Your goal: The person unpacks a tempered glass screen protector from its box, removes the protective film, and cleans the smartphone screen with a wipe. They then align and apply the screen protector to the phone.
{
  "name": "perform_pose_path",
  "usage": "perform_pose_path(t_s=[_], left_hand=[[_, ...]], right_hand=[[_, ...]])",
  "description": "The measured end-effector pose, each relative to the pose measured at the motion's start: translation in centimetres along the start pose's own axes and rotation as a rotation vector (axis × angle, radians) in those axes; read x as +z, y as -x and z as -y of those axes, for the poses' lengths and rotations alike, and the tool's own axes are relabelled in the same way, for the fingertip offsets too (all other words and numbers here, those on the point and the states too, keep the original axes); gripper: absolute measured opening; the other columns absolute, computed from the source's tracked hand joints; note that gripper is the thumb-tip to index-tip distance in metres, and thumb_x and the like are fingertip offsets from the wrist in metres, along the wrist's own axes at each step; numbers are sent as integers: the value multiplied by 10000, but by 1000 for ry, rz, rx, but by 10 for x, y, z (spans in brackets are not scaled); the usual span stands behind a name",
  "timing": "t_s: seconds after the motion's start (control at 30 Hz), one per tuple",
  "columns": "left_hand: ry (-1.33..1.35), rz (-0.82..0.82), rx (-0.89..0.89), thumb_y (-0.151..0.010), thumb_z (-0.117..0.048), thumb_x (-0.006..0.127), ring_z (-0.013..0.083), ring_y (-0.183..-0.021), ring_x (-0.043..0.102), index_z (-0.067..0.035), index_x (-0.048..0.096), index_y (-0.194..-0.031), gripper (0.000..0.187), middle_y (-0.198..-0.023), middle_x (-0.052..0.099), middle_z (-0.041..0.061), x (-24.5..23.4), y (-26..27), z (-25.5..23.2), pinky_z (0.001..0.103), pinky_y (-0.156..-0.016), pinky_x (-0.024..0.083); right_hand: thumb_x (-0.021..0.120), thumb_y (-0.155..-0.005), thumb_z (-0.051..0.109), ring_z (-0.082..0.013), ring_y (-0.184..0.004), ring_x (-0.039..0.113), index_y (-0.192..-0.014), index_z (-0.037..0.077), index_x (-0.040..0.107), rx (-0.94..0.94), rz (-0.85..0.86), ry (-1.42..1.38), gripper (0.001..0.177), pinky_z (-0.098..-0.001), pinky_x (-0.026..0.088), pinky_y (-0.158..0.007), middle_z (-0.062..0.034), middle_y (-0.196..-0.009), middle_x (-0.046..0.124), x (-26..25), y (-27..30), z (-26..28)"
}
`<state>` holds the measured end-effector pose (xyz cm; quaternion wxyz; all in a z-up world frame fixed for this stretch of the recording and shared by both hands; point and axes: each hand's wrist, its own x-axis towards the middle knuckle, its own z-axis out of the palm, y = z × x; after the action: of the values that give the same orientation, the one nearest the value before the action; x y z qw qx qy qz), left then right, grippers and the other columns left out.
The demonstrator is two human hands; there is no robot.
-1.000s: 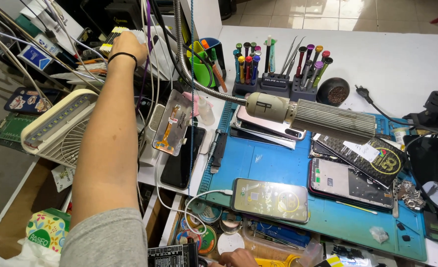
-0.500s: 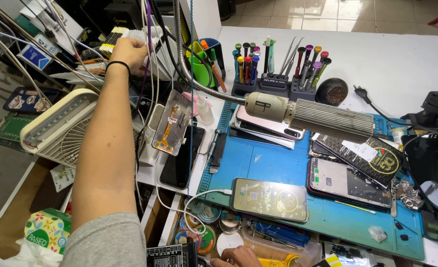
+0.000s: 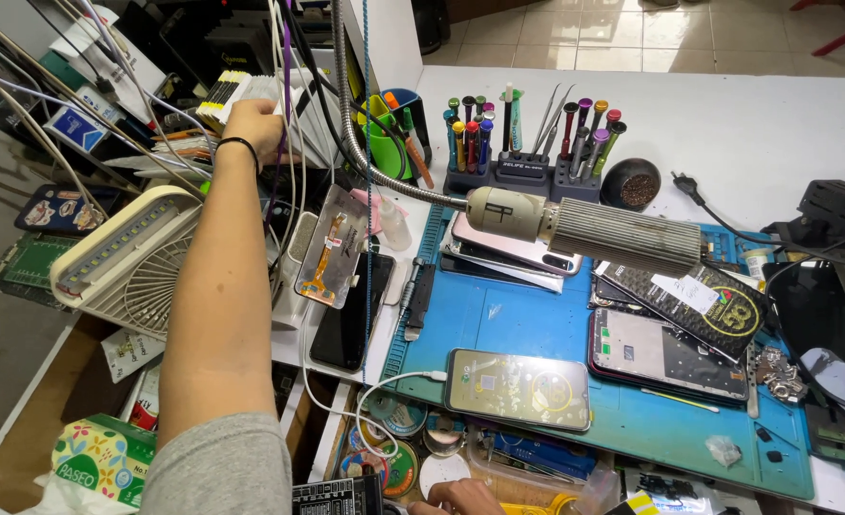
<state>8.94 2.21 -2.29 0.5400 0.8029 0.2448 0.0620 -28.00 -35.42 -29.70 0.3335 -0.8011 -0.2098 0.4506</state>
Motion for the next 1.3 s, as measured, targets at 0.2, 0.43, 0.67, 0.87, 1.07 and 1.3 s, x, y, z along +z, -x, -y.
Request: perform_pose_path(t_s=[0.2, 0.43, 0.67, 0.87, 1.07, 1.3], left_hand=[[-157, -259, 99, -930, -48, 520, 320, -800, 749, -175, 713, -1195, 352, -1109, 669, 110, -24, -1, -13, 416, -554, 698], [-549, -686, 405, -939, -34, 550, 418, -909, 725, -177, 734, -1115, 292, -982, 749, 191, -65, 29, -45, 548, -653, 638], [-751, -793, 997, -984, 68, 596, 458, -938, 725, 75, 652, -1266, 288, -1063, 753, 297, -99, 118, -67, 530, -763, 646], [-622, -704, 1120, -1008, 75, 512, 349, -750, 758, 42, 662, -1197, 244, -862, 766, 206, -121, 204, -65, 500, -656, 545], [-347, -352, 696, -1114, -48, 434, 162, -514, 730, -43, 616, -1165, 189, -963, 661, 81, -117, 326, -91, 204, -422, 607], [-249, 411, 343, -1005, -120, 532, 248, -883, 769, -57, 639, -1336, 353, -1041, 679, 116, -53, 429, -50, 330, -592, 733]], right_hand=[[775, -896, 477, -124, -780, 609, -924, 242, 776, -239, -527, -107, 236, -306, 437, -723, 75, -781, 670, 15, 36, 5], [772, -958, 316, -186, -734, 569, -1270, 293, 688, -730, -759, 238, 324, -369, 444, -636, -15, -916, 634, 6, 58, 17], [643, -933, 132, -215, -761, 605, -1157, 157, 703, -794, -822, 161, 234, -365, 534, -623, -101, -939, 654, -10, 83, 40], [631, -910, -6, -258, -809, 645, -1163, 96, 691, -867, -839, 25, 280, -355, 522, -646, -123, -961, 653, -18, 106, 59], [599, -866, -12, -194, -926, 688, -1093, 105, 747, -661, -839, -172, 296, -279, 608, -774, -80, -1020, 711, -27, 116, 58], [581, -890, 593, -337, -1163, 589, -1465, 50, 462, -653, -102, -1271, 800, -527, 477, -970, -188, -1355, 576, -40, 143, 70]])
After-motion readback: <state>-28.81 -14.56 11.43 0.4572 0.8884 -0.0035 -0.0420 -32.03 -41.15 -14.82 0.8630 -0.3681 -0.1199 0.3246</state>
